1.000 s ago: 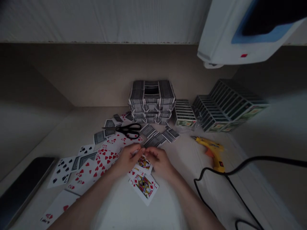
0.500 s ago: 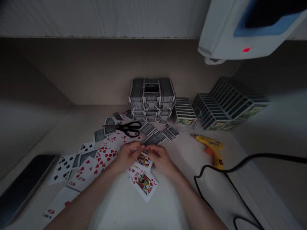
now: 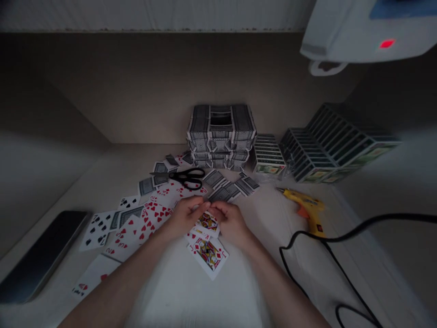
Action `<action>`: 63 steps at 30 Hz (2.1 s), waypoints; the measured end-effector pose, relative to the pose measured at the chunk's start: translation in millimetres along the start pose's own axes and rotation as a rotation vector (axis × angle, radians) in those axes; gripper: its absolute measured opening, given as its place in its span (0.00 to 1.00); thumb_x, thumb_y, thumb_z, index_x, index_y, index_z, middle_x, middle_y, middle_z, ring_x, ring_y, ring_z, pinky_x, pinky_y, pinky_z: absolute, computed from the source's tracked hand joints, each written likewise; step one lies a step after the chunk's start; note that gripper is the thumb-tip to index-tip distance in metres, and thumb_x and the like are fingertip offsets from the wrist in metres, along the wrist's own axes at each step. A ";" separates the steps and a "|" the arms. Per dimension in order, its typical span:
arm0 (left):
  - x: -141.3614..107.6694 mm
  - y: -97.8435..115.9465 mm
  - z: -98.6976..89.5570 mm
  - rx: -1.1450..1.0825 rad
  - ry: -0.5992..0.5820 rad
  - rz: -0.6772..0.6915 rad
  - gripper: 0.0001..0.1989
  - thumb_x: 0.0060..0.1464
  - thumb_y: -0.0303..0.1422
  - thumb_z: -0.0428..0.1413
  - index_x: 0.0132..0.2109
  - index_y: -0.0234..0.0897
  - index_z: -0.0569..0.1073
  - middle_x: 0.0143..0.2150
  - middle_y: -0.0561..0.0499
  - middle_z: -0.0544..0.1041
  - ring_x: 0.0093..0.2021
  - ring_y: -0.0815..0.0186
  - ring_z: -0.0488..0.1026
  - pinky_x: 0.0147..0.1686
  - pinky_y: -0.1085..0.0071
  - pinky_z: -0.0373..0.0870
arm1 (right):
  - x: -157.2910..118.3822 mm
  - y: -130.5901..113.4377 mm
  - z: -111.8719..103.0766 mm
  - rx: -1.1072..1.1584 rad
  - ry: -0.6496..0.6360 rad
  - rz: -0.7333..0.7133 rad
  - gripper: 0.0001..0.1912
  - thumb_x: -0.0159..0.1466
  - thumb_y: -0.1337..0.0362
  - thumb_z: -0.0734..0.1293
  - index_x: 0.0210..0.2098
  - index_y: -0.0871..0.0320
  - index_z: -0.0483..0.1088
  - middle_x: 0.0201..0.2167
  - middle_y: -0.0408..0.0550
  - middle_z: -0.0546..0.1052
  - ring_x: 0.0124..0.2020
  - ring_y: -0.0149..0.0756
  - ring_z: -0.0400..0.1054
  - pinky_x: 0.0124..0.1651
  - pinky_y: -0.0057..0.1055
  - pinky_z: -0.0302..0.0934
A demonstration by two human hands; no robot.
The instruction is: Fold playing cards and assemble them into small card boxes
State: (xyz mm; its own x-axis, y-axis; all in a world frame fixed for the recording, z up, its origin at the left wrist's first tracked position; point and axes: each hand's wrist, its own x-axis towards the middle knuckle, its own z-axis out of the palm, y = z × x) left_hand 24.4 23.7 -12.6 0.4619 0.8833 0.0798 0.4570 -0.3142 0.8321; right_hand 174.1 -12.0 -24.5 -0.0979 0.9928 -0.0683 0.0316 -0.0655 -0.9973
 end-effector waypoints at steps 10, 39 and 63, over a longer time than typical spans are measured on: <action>1.0 -7.3 4.8 -0.301 0.180 -0.105 0.20 0.53 0.45 0.47 0.22 0.35 0.57 0.20 0.58 0.54 0.22 0.74 0.53 0.21 0.77 0.51 | 1.8 -1.1 4.2 0.047 0.155 -0.008 0.13 0.54 0.54 0.65 0.26 0.59 0.69 0.20 0.41 0.69 0.23 0.30 0.59 0.25 0.25 0.54; 6.1 -12.5 6.0 -0.596 0.158 -0.189 0.14 0.48 0.41 0.55 0.34 0.31 0.72 0.30 0.51 0.75 0.30 0.67 0.70 0.31 0.73 0.67 | 5.2 -4.1 -7.3 0.127 0.201 0.057 0.15 0.50 0.53 0.69 0.30 0.59 0.72 0.20 0.41 0.73 0.14 0.25 0.58 0.14 0.24 0.55; 5.1 -6.0 -1.1 -0.645 0.039 -0.244 0.16 0.43 0.40 0.59 0.37 0.32 0.74 0.34 0.49 0.77 0.32 0.66 0.72 0.33 0.72 0.68 | 2.9 -9.7 -6.1 0.171 0.168 0.084 0.16 0.49 0.51 0.70 0.28 0.58 0.70 0.17 0.41 0.71 0.16 0.27 0.60 0.18 0.25 0.56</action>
State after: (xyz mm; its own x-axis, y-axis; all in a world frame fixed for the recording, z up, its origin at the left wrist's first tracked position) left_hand 23.2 30.4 -16.6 0.3700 0.9182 -0.1411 -0.0045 0.1537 0.9881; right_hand 179.6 -7.9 -14.9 0.0650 0.9850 -0.1598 -0.1377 -0.1498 -0.9791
